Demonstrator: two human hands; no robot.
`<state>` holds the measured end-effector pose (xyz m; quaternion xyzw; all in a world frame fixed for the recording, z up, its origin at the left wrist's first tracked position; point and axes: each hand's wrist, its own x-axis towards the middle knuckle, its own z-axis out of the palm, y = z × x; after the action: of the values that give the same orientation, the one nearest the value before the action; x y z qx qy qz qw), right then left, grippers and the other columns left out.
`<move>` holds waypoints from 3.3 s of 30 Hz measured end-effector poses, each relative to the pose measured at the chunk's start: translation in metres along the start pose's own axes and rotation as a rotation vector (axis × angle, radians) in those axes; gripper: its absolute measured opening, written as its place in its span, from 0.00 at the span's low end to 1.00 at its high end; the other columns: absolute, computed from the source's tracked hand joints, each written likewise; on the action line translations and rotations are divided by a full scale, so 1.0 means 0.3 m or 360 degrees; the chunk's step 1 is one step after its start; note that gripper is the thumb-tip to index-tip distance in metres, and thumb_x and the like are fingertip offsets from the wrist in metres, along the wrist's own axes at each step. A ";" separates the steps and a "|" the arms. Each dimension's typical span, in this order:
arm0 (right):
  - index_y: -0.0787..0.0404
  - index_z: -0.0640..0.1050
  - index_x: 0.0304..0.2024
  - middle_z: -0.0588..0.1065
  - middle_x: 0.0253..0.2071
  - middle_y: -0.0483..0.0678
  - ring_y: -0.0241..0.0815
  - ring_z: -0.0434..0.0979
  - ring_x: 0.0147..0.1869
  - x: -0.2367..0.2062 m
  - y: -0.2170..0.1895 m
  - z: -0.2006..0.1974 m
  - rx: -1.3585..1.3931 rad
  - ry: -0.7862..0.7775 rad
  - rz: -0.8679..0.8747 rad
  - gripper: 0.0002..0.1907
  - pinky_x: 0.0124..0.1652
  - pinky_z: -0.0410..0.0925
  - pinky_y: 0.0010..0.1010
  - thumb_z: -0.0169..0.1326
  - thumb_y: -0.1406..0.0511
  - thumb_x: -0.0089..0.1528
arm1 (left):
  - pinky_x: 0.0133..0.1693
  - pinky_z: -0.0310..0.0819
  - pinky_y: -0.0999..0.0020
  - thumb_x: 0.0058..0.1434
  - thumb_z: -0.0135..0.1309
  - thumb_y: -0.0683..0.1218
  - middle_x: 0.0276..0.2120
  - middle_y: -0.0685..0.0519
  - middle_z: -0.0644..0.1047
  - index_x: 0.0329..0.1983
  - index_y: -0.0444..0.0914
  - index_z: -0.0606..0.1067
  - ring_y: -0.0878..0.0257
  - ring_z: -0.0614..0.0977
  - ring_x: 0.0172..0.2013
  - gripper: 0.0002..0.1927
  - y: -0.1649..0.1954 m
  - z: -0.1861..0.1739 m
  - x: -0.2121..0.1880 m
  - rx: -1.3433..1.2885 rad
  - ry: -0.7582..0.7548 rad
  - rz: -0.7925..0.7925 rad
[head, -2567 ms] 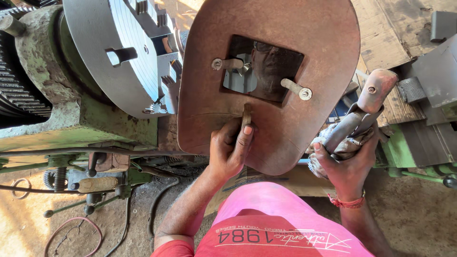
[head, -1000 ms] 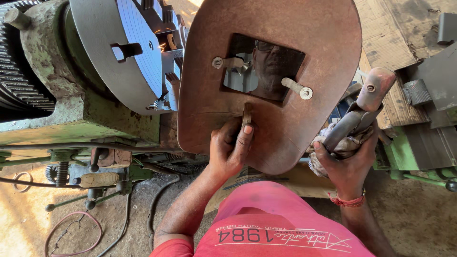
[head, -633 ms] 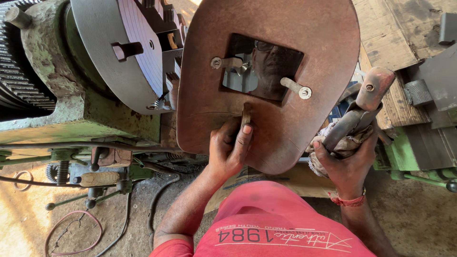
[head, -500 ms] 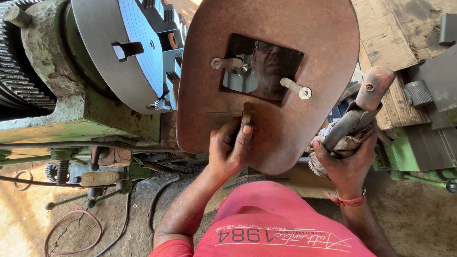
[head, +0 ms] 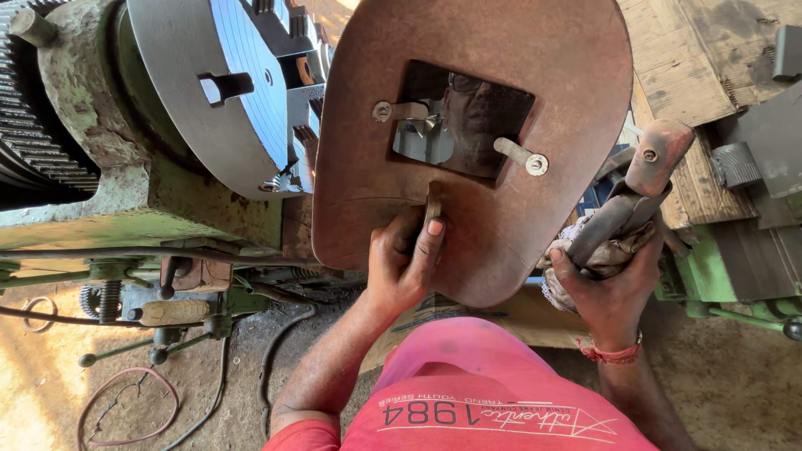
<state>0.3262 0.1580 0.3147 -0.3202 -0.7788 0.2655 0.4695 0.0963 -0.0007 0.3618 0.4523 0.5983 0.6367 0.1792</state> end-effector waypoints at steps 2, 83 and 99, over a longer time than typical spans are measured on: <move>0.72 0.57 0.74 0.71 0.63 0.59 0.46 0.74 0.64 -0.001 0.000 -0.001 0.0029 0.0000 0.0027 0.54 0.64 0.68 0.34 0.74 0.58 0.56 | 0.24 0.66 0.74 0.76 0.48 0.49 0.20 0.57 0.73 0.32 0.34 0.72 0.72 0.74 0.22 0.17 -0.002 0.002 0.001 0.0012 -0.0006 0.0024; 0.71 0.58 0.74 0.72 0.63 0.60 0.50 0.75 0.64 0.040 0.044 0.071 -0.0066 0.0030 0.0018 0.53 0.63 0.69 0.36 0.73 0.57 0.56 | 0.25 0.64 0.74 0.75 0.49 0.49 0.20 0.57 0.73 0.37 0.32 0.75 0.72 0.72 0.22 0.15 -0.051 -0.013 0.052 -0.0045 -0.0029 -0.0047; 0.71 0.58 0.73 0.71 0.62 0.56 0.43 0.73 0.63 0.033 0.016 0.059 0.0190 0.0014 0.0068 0.52 0.62 0.69 0.31 0.72 0.58 0.57 | 0.25 0.65 0.75 0.75 0.48 0.49 0.20 0.58 0.73 0.37 0.33 0.74 0.73 0.72 0.22 0.15 -0.038 -0.007 0.039 -0.0032 -0.0029 -0.0028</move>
<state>0.3079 0.1666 0.3094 -0.3092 -0.7526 0.3201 0.4854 0.0848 0.0095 0.3558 0.4509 0.5941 0.6371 0.1947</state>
